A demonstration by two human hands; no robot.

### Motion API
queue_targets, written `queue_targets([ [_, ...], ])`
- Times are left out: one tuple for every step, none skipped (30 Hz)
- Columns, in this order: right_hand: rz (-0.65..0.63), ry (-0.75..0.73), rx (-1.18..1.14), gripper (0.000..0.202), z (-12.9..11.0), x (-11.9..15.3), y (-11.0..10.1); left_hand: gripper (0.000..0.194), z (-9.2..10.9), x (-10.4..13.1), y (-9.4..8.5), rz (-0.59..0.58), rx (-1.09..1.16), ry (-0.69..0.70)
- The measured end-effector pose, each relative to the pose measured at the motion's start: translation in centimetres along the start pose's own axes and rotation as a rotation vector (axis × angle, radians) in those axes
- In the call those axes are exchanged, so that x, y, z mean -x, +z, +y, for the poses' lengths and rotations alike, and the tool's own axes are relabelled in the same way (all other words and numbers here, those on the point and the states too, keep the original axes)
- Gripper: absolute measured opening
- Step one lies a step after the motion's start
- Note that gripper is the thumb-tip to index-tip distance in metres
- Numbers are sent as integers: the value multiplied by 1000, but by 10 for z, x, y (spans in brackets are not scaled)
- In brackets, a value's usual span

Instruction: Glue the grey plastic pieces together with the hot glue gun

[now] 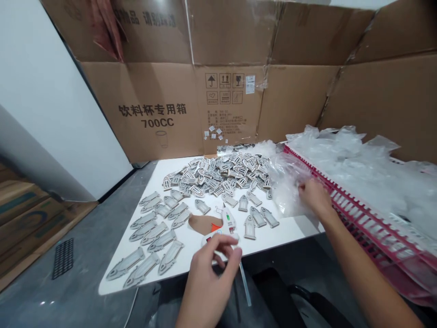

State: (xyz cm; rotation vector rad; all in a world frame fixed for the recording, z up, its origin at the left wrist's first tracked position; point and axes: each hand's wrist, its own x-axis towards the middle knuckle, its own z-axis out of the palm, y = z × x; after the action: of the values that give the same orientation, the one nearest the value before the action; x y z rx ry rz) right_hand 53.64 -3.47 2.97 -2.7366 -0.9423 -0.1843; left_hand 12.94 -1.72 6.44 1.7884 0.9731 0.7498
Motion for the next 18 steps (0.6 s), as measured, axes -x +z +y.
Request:
queue_targets([
  [-37,6,21,25,3,0,7,24,5,-17,1,6,-50,34],
  [-65,10,40,29,4,1,14,21,9,-37,3,-5,-124,70],
  [-83,12,57,32,4,2,20,17,13,-61,6,-17,-239,105],
  [-94,12,73,34,4,3,26,17,15,-87,9,-32,-371,121],
  [-97,13,85,35,3,4,30,16,16,-113,13,-35,-425,121],
  [-98,12,94,35,3,4,33,18,15,-139,18,-31,-461,113],
  [-97,11,98,35,4,4,35,21,12,-162,23,-13,-500,101],
  [-92,9,98,34,5,4,37,28,7,-183,29,7,-538,87],
  [-86,7,94,34,6,3,38,35,2,-200,33,26,-572,79],
  [-78,4,86,34,8,3,39,38,-4,-213,38,36,-601,69],
  [-68,-3,76,33,10,2,40,40,-10,-222,41,43,-623,65],
  [-59,-13,65,32,12,2,41,41,-15,-228,44,50,-638,67],
  [-49,-25,52,31,14,2,42,41,-20,-232,46,56,-646,72],
  [-40,-39,40,30,16,3,43,41,-24,-234,47,62,-647,80],
  [-35,-53,29,28,18,3,43,40,-28,-234,47,71,-641,89],
  [-33,-69,19,27,20,3,44,40,-30,-234,46,81,-629,99],
  [-35,-84,11,27,22,3,45,38,-30,-234,45,92,-611,108],
  [-40,-99,6,27,24,3,45,35,-29,-232,43,105,-586,116],
])
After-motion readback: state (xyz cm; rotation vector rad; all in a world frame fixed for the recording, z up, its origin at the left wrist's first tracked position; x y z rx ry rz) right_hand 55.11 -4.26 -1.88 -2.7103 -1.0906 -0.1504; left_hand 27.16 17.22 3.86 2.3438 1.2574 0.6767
